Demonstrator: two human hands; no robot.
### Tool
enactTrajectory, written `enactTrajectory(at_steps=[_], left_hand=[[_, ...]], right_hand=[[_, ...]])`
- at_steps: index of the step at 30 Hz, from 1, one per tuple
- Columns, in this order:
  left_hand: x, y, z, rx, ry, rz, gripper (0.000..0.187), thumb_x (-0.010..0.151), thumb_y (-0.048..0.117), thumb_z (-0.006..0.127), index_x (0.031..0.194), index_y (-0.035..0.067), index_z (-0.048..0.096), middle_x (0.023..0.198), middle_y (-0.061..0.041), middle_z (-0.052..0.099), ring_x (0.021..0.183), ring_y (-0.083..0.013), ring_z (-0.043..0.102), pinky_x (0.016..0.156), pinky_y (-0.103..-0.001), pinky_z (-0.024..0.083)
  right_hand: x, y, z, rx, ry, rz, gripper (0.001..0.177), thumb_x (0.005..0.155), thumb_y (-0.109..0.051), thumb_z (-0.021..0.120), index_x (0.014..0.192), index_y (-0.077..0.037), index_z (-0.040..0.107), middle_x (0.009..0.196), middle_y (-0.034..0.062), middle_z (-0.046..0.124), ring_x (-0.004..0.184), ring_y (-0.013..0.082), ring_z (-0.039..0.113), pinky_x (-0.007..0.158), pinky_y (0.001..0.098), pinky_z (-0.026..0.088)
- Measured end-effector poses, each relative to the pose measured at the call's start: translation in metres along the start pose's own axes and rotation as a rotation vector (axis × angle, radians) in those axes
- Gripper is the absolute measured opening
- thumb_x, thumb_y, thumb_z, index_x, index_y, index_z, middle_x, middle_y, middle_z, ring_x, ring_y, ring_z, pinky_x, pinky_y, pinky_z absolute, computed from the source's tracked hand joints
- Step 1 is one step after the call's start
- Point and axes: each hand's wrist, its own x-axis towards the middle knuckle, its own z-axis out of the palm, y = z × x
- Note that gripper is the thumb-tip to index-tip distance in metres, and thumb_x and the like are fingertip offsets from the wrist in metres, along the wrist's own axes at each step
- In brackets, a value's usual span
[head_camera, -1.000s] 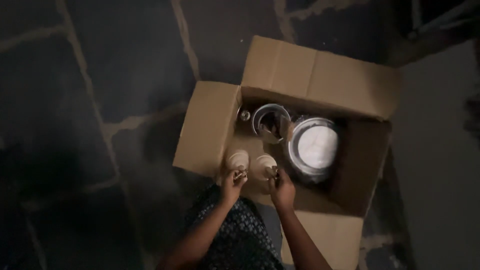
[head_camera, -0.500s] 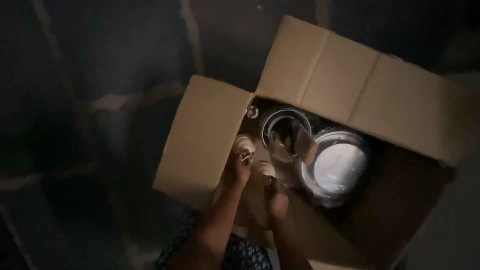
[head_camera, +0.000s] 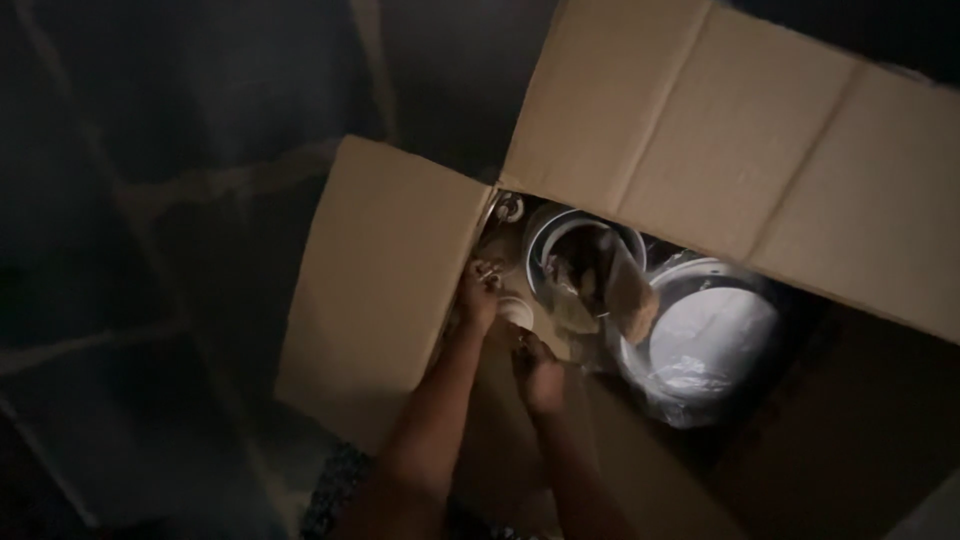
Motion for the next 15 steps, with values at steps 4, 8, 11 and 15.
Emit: enactTrajectory(at_steps=[4, 8, 11, 15], left_hand=[[-0.032, 0.080, -0.054, 0.041, -0.054, -0.062, 0.062, 0.087, -0.004, 0.065, 0.145, 0.000, 0.043, 0.128, -0.019, 0.063, 0.112, -0.0314, 0.068, 0.093, -0.038, 0.055], [-0.082, 0.138, -0.110, 0.179, -0.074, 0.244, 0.081, 0.079, -0.001, 0.071, 0.150, -0.001, 0.034, 0.144, -0.029, 0.049, 0.131, -0.0442, 0.050, 0.107, -0.051, 0.043], [-0.116, 0.159, -0.154, 0.214, -0.255, 0.208, 0.065, 0.094, 0.009, 0.067, 0.152, 0.007, 0.037, 0.148, -0.024, 0.051, 0.136, -0.0389, 0.052, 0.109, -0.046, 0.046], [-0.154, 0.108, -0.166, 0.249, -0.422, 0.107, 0.063, 0.097, 0.015, 0.060, 0.154, 0.007, 0.031, 0.157, -0.020, 0.040, 0.146, -0.0364, 0.037, 0.118, -0.049, 0.031]], right_hand=[[0.013, 0.040, 0.057, -0.199, 0.013, -0.250, 0.033, 0.094, -0.016, 0.068, 0.125, -0.008, 0.065, 0.107, 0.0180, 0.072, 0.094, 0.0365, 0.070, 0.080, 0.0444, 0.057], [0.022, 0.046, 0.088, -0.300, 0.010, -0.355, 0.043, 0.081, -0.018, 0.069, 0.122, -0.005, 0.068, 0.109, 0.0199, 0.073, 0.093, 0.0360, 0.071, 0.079, 0.0443, 0.057], [0.030, 0.045, 0.102, -0.401, 0.036, -0.430, 0.048, 0.083, -0.022, 0.067, 0.128, -0.005, 0.067, 0.114, 0.0189, 0.074, 0.092, 0.0326, 0.072, 0.077, 0.0425, 0.058], [0.047, 0.094, 0.147, -0.545, -0.428, -0.073, 0.043, 0.103, -0.031, 0.060, 0.143, -0.015, 0.061, 0.114, 0.0131, 0.073, 0.085, 0.0257, 0.074, 0.077, 0.0393, 0.058]])
